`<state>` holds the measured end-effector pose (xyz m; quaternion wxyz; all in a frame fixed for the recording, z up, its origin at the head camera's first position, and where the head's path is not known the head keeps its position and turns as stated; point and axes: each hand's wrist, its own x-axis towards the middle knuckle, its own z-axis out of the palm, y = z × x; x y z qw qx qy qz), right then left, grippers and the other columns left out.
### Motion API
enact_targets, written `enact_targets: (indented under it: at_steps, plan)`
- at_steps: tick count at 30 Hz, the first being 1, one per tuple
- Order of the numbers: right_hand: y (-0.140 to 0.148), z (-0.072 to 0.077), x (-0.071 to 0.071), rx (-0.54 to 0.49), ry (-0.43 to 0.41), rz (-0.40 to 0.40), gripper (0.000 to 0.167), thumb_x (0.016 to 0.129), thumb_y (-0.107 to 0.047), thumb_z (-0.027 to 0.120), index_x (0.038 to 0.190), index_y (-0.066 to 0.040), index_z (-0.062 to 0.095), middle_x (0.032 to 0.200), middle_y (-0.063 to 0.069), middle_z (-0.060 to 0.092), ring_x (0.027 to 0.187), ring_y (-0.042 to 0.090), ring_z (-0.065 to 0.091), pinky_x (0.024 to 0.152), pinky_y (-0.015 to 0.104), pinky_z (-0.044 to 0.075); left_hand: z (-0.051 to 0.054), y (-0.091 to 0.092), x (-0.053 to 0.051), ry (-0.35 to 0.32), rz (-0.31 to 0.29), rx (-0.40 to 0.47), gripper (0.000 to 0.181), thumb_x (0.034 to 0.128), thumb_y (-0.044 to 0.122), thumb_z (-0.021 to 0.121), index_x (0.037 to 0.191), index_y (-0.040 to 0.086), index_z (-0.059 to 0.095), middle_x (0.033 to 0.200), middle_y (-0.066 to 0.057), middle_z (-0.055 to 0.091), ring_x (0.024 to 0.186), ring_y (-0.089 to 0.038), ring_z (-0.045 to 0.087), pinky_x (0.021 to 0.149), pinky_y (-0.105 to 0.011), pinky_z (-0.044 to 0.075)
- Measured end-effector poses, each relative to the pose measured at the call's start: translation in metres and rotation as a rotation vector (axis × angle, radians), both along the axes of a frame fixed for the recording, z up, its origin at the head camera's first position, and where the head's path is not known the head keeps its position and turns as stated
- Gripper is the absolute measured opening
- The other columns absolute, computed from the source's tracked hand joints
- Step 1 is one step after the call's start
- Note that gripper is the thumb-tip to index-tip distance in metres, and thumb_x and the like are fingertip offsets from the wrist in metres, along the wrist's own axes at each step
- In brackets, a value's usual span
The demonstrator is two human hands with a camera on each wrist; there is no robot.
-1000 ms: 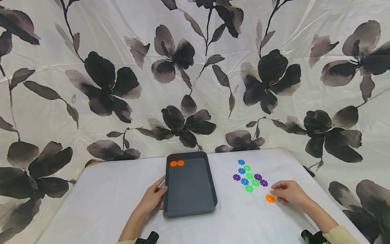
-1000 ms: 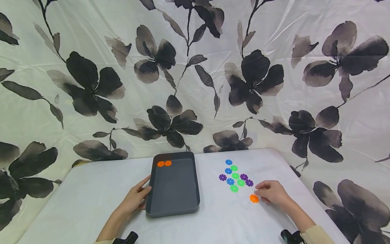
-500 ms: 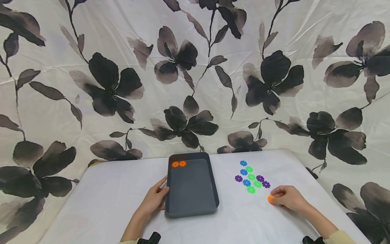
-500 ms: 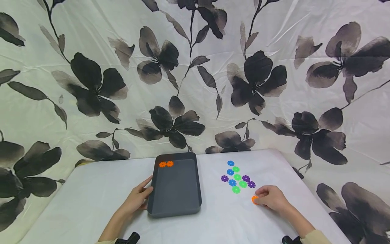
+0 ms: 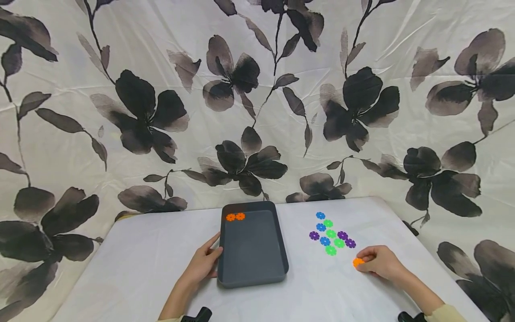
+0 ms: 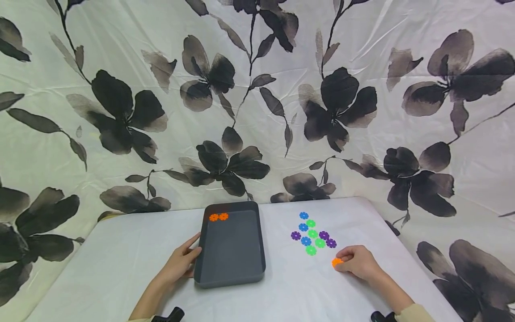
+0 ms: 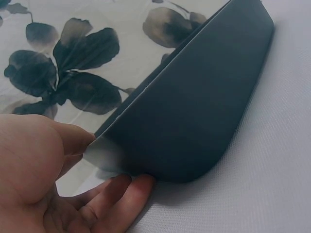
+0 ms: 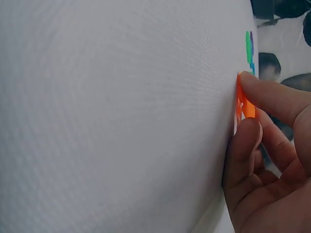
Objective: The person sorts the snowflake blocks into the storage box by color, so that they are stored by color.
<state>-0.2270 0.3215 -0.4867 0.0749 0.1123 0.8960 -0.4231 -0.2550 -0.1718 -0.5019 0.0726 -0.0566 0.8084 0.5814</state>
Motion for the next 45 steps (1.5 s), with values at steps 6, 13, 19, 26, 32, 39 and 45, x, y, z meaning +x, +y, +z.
enact_targets:
  at_steps: [6, 13, 19, 26, 32, 39, 45]
  plan:
    - [-0.006, 0.001, -0.001, -0.015, 0.004, 0.01, 0.025, 0.075, -0.007, 0.082, 0.096, -0.002, 0.07, 0.082, 0.006, 0.06, 0.071, 0.019, 0.055, 0.057, 0.03, 0.053, -0.001, 0.0, 0.003, -0.004, 0.008, -0.007, 0.054, 0.0997, 0.025, 0.055, 0.151, 0.025, 0.038, 0.099, -0.012, 0.047, 0.081, -0.022, 0.048, 0.052, -0.034, 0.055]
    - [-0.028, 0.009, -0.01, -0.168, -0.024, 0.047, 0.017, 0.089, -0.006, 0.068, 0.104, 0.002, 0.068, 0.088, 0.008, 0.065, 0.07, 0.021, 0.06, 0.064, 0.033, 0.057, 0.001, -0.002, 0.003, 0.003, 0.01, -0.004, 0.053, 0.0996, 0.024, 0.056, 0.15, 0.026, 0.04, 0.099, -0.012, 0.047, 0.083, -0.023, 0.048, 0.05, -0.033, 0.054]
    - [-0.061, 0.022, -0.028, -0.358, -0.028, 0.105, 0.022, 0.09, -0.011, 0.069, 0.107, 0.003, 0.067, 0.09, 0.011, 0.065, 0.071, 0.021, 0.062, 0.068, 0.031, 0.058, 0.002, -0.003, 0.002, 0.006, 0.018, 0.009, 0.052, 0.0994, 0.025, 0.056, 0.15, 0.026, 0.041, 0.099, -0.012, 0.047, 0.084, -0.023, 0.048, 0.051, -0.034, 0.055]
    - [-0.111, 0.031, -0.049, -0.587, -0.033, 0.182, 0.028, 0.091, -0.01, 0.068, 0.112, 0.006, 0.06, 0.098, 0.016, 0.063, 0.074, 0.018, 0.064, 0.072, 0.028, 0.057, 0.002, -0.003, 0.005, 0.007, 0.017, 0.014, 0.052, 0.0993, 0.023, 0.056, 0.149, 0.024, 0.042, 0.099, -0.012, 0.046, 0.083, -0.023, 0.048, 0.052, -0.034, 0.055]
    - [-0.154, 0.044, -0.071, -0.667, -0.006, 0.152, 0.026, 0.089, -0.006, 0.068, 0.111, 0.007, 0.061, 0.097, 0.019, 0.064, 0.07, 0.017, 0.065, 0.07, 0.028, 0.058, 0.003, -0.003, 0.002, 0.019, 0.008, 0.02, 0.052, 0.0989, 0.027, 0.057, 0.149, 0.025, 0.042, 0.099, -0.012, 0.046, 0.083, -0.022, 0.048, 0.053, -0.034, 0.055]
    - [-0.196, 0.049, -0.095, -0.734, 0.008, 0.108, 0.024, 0.089, 0.0, 0.067, 0.112, 0.004, 0.062, 0.101, 0.02, 0.065, 0.076, 0.022, 0.068, 0.071, 0.029, 0.058, 0.003, -0.005, 0.004, 0.014, 0.012, 0.014, 0.052, 0.0997, 0.026, 0.056, 0.149, 0.025, 0.041, 0.098, -0.012, 0.046, 0.085, -0.023, 0.047, 0.053, -0.035, 0.056]
    - [-0.223, 0.05, -0.108, -0.751, 0.022, 0.092, 0.026, 0.091, 0.0, 0.066, 0.115, 0.005, 0.06, 0.105, 0.021, 0.063, 0.079, 0.022, 0.069, 0.071, 0.028, 0.057, 0.002, -0.004, 0.006, 0.028, -0.009, 0.027, 0.053, 0.0996, 0.026, 0.056, 0.15, 0.023, 0.04, 0.097, -0.012, 0.047, 0.084, -0.022, 0.048, 0.052, -0.035, 0.056]
